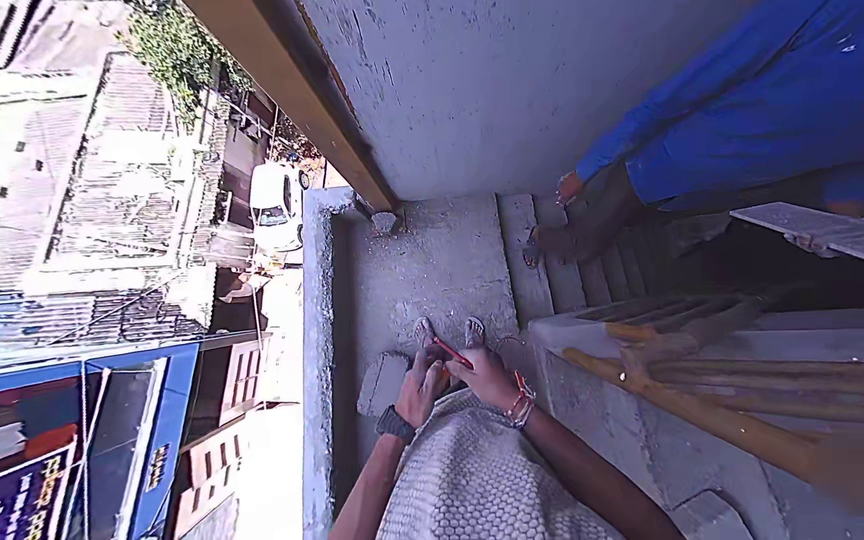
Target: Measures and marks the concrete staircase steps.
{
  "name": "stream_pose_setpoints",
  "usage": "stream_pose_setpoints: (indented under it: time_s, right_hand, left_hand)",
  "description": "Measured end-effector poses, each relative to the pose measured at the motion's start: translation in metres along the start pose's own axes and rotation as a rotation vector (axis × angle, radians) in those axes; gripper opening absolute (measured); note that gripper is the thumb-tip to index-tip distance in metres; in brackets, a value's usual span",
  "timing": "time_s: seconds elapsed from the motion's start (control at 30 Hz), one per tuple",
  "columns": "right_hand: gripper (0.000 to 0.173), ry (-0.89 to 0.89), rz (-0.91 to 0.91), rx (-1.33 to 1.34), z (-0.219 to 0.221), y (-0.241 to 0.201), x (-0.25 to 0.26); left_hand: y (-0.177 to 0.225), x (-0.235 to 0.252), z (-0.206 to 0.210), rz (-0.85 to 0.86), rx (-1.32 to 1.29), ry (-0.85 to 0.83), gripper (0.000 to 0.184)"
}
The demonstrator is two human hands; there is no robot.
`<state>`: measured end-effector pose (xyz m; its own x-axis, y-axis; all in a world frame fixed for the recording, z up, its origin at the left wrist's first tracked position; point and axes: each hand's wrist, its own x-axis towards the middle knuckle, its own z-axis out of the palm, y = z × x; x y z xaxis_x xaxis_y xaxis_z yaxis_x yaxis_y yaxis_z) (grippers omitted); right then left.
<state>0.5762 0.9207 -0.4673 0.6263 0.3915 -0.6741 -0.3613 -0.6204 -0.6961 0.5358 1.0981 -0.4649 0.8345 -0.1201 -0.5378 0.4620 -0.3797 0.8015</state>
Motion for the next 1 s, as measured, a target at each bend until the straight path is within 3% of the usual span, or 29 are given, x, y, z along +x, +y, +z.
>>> stream_pose_setpoints:
  time_s: [0.17,0.33,0.5,0.6,0.7,0.87,0.93,1.0]
  right_hand:
    - [0.026,0.098,0.068,0.344,0.008,-0.013,0.01]
    - [0.02,0.259,0.103,0.405,0.022,-0.042,0.018]
    - [0.018,0.675,0.08,0.609,0.02,-0.021,0.013]
    - [0.017,0.948,-0.002,0.722,-0.013,-0.011,-0.005]
    - [0.023,1.11,-0.058,0.748,-0.058,-0.005,-0.025]
    - [0.017,1.044,-0.157,0.703,-0.103,-0.007,-0.011]
    - [0.016,0.993,-0.2,0.646,-0.11,-0.011,0.015]
    - [0.021,0.942,-0.196,0.485,-0.105,-0.008,0.046]
  left_hand:
    - [0.001,0.036,-0.038,0.09,0.203,-0.262,0.055]
    - [-0.006,0.048,-0.064,0.141,0.335,-0.313,0.057]
    - [-0.028,0.059,-0.088,0.058,0.642,-0.505,0.049]
    - [-0.053,0.064,-0.111,-0.077,0.771,-0.591,0.044]
    - [-0.08,0.068,-0.128,-0.178,0.815,-0.648,0.042]
    - [-0.083,0.079,-0.121,-0.147,0.746,-0.722,0.045]
    - [-0.077,0.083,-0.107,-0.132,0.586,-0.627,0.042]
    - [-0.071,0.083,-0.085,-0.131,0.372,-0.419,0.038]
